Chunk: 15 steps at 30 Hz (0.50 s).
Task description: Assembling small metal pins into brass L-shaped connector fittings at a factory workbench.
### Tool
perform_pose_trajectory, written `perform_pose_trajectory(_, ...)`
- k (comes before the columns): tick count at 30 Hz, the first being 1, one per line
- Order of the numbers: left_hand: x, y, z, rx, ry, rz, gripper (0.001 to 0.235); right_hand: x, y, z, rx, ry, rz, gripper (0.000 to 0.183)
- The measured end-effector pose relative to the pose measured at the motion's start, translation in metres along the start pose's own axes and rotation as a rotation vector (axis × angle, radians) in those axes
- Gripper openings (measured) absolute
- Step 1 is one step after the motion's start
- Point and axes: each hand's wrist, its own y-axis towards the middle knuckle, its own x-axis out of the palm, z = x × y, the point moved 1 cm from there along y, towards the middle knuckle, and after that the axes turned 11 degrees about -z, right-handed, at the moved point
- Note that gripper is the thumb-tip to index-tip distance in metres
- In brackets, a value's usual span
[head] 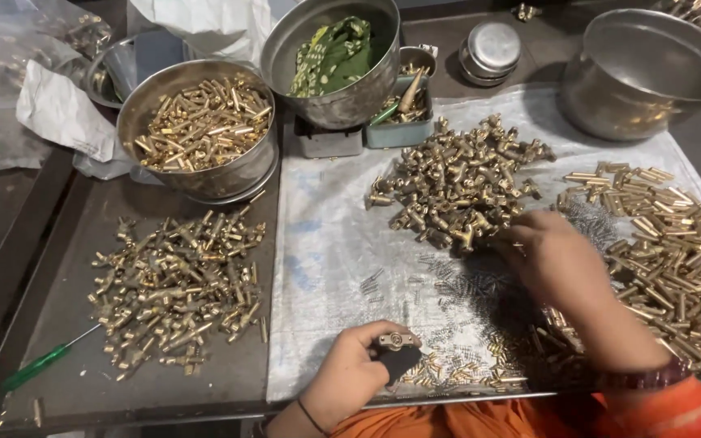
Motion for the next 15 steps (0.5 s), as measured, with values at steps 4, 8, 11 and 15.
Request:
perform_pose_trajectory(4,-0.001,-0.004,0.002,-0.151,-0.158,0.021,0.045,0.009,0.011,0.030,0.061,-0.221,-0.159,0.030)
perform_pose_trajectory(8,0.003,-0.004,0.009,-0.122,-0.163,-0.022,0.034,0.011,0.015,0.039,0.026,-0.265,-0.260,0.035)
perform_pose_trajectory(11,0.006,0.001,0.017,-0.132,-0.076,-0.093,0.028,0.007,0.017,0.041,0.041,-0.204,-0.330,0.036)
perform_pose_trajectory(15,0.010,0.018,0.062,-0.165,0.147,-0.207,0.027,0.000,0.011,0.025,0.104,-0.091,-0.334,0.034)
